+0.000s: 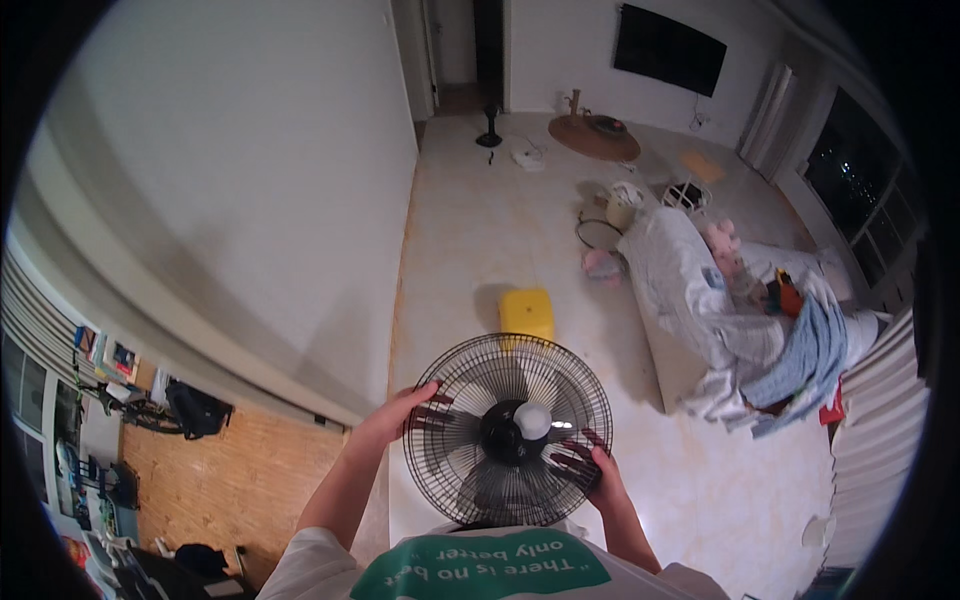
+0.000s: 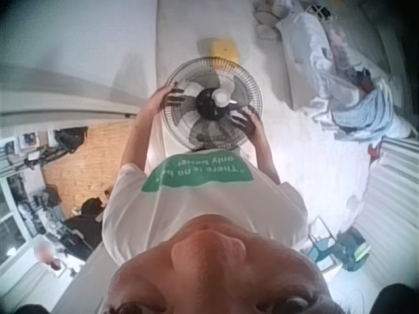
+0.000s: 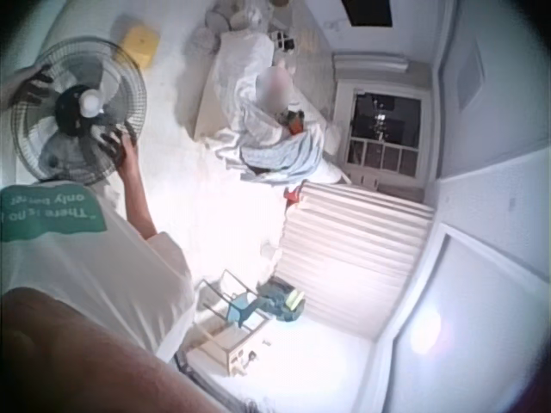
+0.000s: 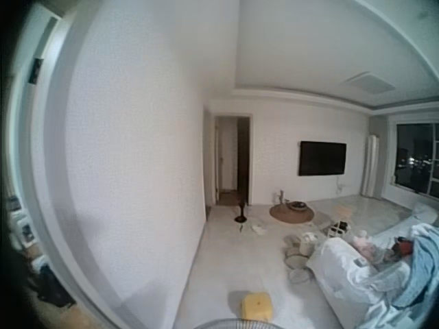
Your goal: The person assembles a small electric fan by attaching the motor housing to the fan blade, securing the front grille, and tightening the central nut. The person handles the fan blade, motor housing, and front grille during the process.
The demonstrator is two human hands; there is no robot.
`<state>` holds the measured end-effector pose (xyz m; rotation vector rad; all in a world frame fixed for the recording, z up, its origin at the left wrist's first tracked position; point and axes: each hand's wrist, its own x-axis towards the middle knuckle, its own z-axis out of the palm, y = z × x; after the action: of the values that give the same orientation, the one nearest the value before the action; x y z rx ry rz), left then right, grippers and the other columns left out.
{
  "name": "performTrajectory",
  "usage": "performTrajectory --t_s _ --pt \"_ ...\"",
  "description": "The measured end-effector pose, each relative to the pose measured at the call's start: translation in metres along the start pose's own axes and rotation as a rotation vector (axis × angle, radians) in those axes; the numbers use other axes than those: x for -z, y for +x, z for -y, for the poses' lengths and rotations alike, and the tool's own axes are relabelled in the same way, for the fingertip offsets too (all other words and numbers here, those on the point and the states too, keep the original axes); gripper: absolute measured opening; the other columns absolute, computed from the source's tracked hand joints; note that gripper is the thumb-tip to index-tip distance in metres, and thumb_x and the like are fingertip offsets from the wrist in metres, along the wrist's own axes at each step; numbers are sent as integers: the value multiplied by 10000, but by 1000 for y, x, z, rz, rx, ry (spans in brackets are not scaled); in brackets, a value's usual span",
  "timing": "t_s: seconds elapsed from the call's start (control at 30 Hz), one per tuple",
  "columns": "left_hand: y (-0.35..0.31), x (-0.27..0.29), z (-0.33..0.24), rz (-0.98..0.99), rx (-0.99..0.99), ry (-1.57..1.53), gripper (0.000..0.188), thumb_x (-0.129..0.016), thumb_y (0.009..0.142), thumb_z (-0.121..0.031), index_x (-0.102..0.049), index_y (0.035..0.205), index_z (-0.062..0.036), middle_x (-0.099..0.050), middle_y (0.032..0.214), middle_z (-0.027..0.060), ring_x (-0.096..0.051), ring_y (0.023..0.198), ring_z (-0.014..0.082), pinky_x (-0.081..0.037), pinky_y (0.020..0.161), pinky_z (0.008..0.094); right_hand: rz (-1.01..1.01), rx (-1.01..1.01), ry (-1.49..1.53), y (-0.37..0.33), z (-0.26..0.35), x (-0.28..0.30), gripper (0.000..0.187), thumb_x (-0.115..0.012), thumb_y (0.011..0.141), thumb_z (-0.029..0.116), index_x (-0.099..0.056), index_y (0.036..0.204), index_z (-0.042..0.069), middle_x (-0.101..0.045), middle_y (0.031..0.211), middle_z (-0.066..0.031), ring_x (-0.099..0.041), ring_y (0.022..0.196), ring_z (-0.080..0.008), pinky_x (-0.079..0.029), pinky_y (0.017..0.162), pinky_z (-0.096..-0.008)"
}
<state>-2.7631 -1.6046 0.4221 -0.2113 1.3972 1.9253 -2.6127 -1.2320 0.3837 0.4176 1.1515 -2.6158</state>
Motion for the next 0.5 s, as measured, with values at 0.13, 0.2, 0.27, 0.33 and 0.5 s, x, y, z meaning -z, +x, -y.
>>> performTrajectory --t_s 0.13,0.2,0.27,0.33,0.5 --pt "79 54 -84 -86 87 -74 523 -559 954 -425 -524 1288 -23 -623 1237 132 -621 1097 251 -497 959 409 126 -51 35 140 49 -39 627 -540 952 453 -324 1439 124 -478 1366 -232 -516 1204 -451 -440 1001 -575" --pt "111 81 -129 -74 82 -139 506 -566 948 -426 -538 1269 -35 -615 1247 139 -613 1113 267 -488 970 434 151 -77 -26 212 79 -63 615 -455 977 503 -321 1445 127 -449 1397 -237 -501 1222 -450 -427 1015 -573" --pt "140 102 -167 -54 29 -212 494 -571 943 -419 -510 1290 -74 -590 1284 169 -589 1161 307 -463 1000 474 186 -121 -52 281 106 -84 617 -405 987 521 -320 1449 120 -435 1410 -232 -501 1226 -440 -426 1019 -569" --pt "166 124 -200 -15 -14 -272 515 -565 947 -412 -459 1338 -93 -563 1315 193 -569 1189 330 -456 1010 482 237 -106 -145 350 130 -102 688 -390 969 573 -302 1461 100 -428 1415 -225 -478 1257 -418 -413 1028 -572" --pt "266 187 -271 -10 -100 -324 569 -508 968 -415 -356 1423 -109 -515 1357 242 -544 1218 371 -455 1015 492 313 -222 -110 524 177 -135 767 -386 937 640 -303 1468 92 -421 1426 -211 -498 1239 -383 -404 1044 -529"
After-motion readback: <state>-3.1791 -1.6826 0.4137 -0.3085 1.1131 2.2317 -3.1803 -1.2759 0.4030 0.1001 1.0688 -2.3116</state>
